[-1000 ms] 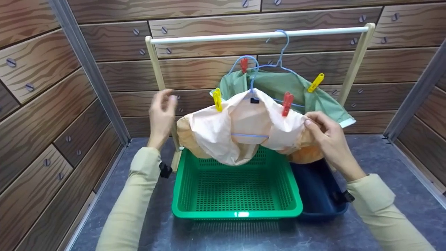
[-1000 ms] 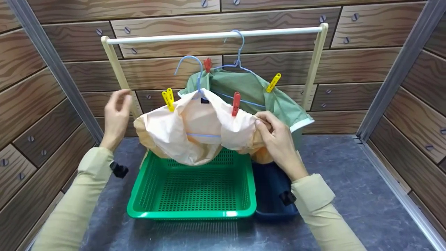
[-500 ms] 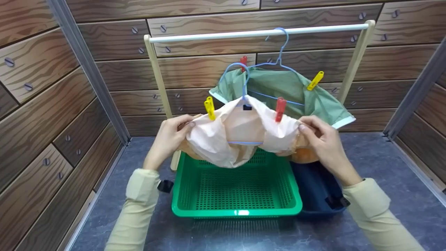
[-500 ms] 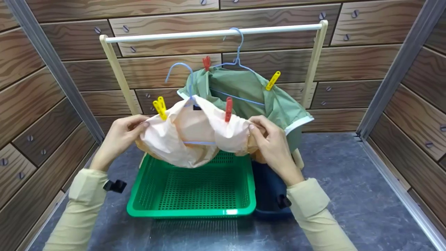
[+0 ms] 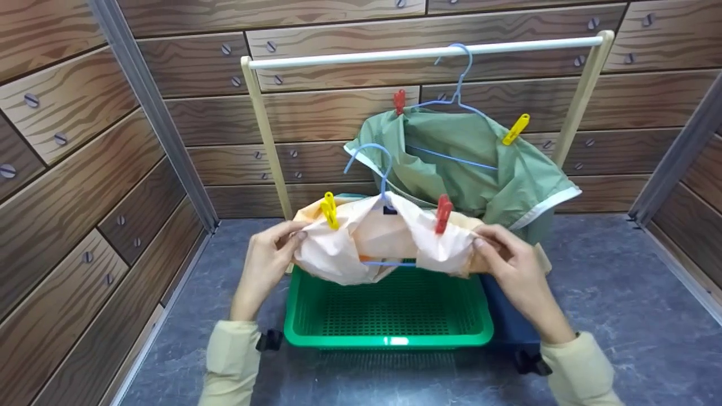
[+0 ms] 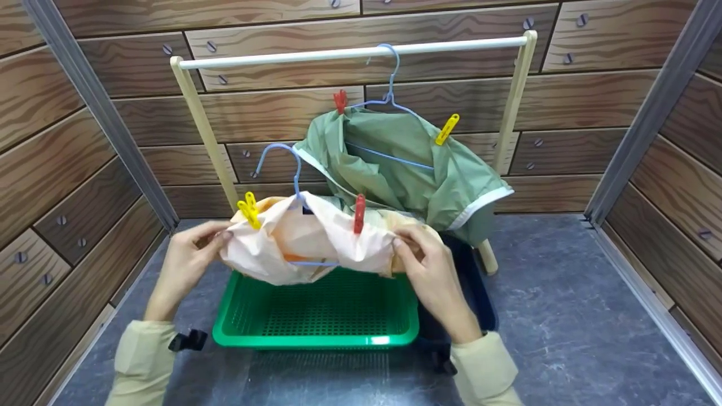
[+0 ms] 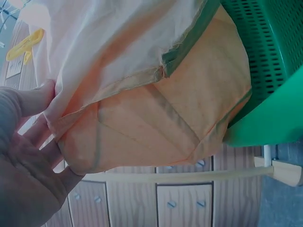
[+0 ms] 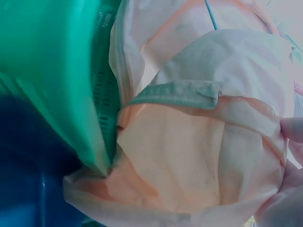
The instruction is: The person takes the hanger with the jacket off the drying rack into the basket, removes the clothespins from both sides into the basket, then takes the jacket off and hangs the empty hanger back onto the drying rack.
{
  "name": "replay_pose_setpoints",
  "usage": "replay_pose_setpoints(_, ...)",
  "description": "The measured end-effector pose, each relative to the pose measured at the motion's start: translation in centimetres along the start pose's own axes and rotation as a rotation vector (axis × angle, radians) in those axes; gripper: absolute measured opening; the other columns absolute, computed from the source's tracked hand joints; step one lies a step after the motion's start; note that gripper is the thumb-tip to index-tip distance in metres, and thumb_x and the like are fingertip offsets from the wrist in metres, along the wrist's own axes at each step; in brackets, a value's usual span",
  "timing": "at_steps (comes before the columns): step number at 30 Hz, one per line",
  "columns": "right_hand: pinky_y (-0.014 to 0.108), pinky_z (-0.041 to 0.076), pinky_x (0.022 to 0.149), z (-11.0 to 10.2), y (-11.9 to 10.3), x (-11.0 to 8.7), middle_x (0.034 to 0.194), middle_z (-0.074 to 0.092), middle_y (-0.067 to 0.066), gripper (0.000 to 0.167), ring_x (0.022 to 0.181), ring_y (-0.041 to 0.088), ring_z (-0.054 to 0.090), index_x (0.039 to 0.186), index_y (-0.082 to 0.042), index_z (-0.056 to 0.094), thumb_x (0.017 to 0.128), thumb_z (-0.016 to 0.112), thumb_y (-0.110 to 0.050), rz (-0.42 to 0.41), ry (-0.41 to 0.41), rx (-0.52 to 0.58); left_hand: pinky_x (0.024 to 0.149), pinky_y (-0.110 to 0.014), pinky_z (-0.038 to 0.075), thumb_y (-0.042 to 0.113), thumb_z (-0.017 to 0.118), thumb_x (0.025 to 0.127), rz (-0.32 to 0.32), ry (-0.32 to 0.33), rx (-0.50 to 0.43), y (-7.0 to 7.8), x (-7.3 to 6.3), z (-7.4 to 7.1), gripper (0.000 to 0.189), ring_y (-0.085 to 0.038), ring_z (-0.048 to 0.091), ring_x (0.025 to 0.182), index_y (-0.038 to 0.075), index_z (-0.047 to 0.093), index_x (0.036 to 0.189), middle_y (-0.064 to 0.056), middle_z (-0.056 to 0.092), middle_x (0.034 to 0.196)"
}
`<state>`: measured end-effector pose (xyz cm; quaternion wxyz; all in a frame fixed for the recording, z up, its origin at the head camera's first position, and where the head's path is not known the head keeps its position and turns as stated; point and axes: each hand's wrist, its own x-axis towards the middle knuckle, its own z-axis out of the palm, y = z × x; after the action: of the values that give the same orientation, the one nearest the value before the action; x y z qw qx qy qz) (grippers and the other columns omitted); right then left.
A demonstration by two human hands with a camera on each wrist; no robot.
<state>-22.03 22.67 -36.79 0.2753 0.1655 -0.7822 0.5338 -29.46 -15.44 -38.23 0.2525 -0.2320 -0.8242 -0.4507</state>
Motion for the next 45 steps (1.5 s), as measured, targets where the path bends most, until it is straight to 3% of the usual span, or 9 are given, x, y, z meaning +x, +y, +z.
replay_pose_setpoints(3, 0.019, 0.046, 0.068, 0.4, 0.4, -0.8, 0.098, 0.066, 0.014, 0.013, 0.080, 0.015, 0.058, 0.104, 0.005, 0.069, 0.094, 0.061, 0.006, 0.044, 0.026, 0.046, 0.054, -0.024, 0.042, 0.011, 0.066, 0.094, 0.028, 0.000, -0.012, -0.3, -0.8, 0.5, 0.018, -0.011, 0.052, 0.060, 0.014, 0.075, 0.110, 0.004, 0.066, 0.080)
replay_pose_setpoints(9, 0.019, 0.046, 0.064, 1.2, 0.8, -2.1, 0.092, 0.067, 0.013, 0.013, 0.073, 0.016, 0.058, 0.102, 0.005, 0.070, 0.092, 0.063, 0.007, 0.076, 0.047, 0.011, 0.065, -0.025, 0.046, 0.002, 0.063, 0.095, 0.038, 0.037, -0.021, -0.9, -2.5, 1.6, 0.022, -0.013, 0.056, 0.075, 0.011, 0.075, 0.111, 0.002, 0.071, 0.100)
replay_pose_setpoints(16, 0.020, 0.043, 0.059, 1.4, 2.6, -2.8, 0.091, 0.067, 0.013, 0.013, 0.068, 0.016, 0.054, 0.103, 0.002, 0.070, 0.093, 0.062, 0.005, 0.081, 0.070, 0.008, 0.058, -0.026, 0.041, 0.012, 0.062, 0.097, 0.018, 0.093, 0.017, -0.3, -3.0, 2.3, 0.018, -0.010, 0.050, 0.062, 0.017, 0.075, 0.109, 0.008, 0.065, 0.084)
replay_pose_setpoints(22, 0.021, 0.047, 0.062, 1.1, 4.8, -3.4, 0.095, 0.069, 0.008, 0.014, 0.073, 0.018, 0.059, 0.105, -0.004, 0.072, 0.094, 0.065, -0.001, 0.108, 0.088, 0.052, 0.063, -0.029, 0.040, 0.013, 0.062, 0.097, 0.032, 0.113, 0.010, 0.2, -3.0, 2.5, 0.016, -0.012, 0.052, 0.068, 0.014, 0.075, 0.106, 0.009, 0.068, 0.089)
replay_pose_setpoints(25, 0.020, 0.045, 0.066, 0.6, 4.4, -3.5, 0.099, 0.069, 0.002, 0.014, 0.080, 0.016, 0.058, 0.105, -0.009, 0.074, 0.093, 0.068, -0.005, 0.078, 0.073, -0.065, 0.066, -0.029, 0.040, 0.012, 0.062, 0.097, 0.038, 0.105, 0.013, 0.2, -3.1, 2.6, 0.015, -0.012, 0.053, 0.071, 0.013, 0.074, 0.105, 0.008, 0.067, 0.088)
replay_pose_setpoints(30, 0.019, 0.036, 0.090, 0.6, 2.3, -2.9, 0.119, 0.063, -0.003, 0.025, 0.110, 0.014, 0.050, 0.113, -0.015, 0.072, 0.089, 0.074, -0.010, -0.030, 0.043, -0.251, 0.062, -0.029, 0.040, 0.012, 0.061, 0.097, 0.054, 0.094, 0.016, 0.2, -3.1, 2.5, 0.015, -0.011, 0.050, 0.065, 0.015, 0.074, 0.104, 0.007, 0.060, 0.073)
replay_pose_setpoints(32, 0.018, 0.034, 0.097, 1.1, 1.6, -2.5, 0.126, 0.061, 0.000, 0.032, 0.117, 0.016, 0.050, 0.121, -0.013, 0.069, 0.089, 0.073, -0.011, -0.043, 0.028, -0.212, 0.062, -0.029, 0.039, 0.011, 0.061, 0.096, 0.057, 0.096, 0.016, 0.2, -3.2, 2.5, 0.015, -0.010, 0.049, 0.062, 0.015, 0.073, 0.103, 0.007, 0.057, 0.070)
replay_pose_setpoints(39, 0.020, 0.048, 0.090, 3.1, 0.5, -1.6, 0.128, 0.060, 0.011, 0.048, 0.112, 0.021, 0.057, 0.142, -0.004, 0.051, 0.095, 0.064, -0.006, 0.030, -0.027, 0.049, 0.070, -0.031, 0.036, 0.010, 0.063, 0.095, 0.058, 0.086, 0.024, 0.1, -4.0, 2.8, 0.014, -0.010, 0.051, 0.068, 0.014, 0.074, 0.103, 0.008, 0.059, 0.073)
replay_pose_setpoints(45, 0.023, 0.053, 0.081, 2.7, 0.4, -1.4, 0.111, 0.064, 0.009, 0.036, 0.095, 0.021, 0.063, 0.126, -0.007, 0.065, 0.091, 0.067, 0.000, -0.059, 0.003, 0.060, 0.071, -0.033, 0.032, 0.010, 0.064, 0.094, 0.053, 0.093, 0.045, 0.5, -4.0, 2.7, 0.015, -0.011, 0.051, 0.070, 0.015, 0.074, 0.104, 0.009, 0.060, 0.077)
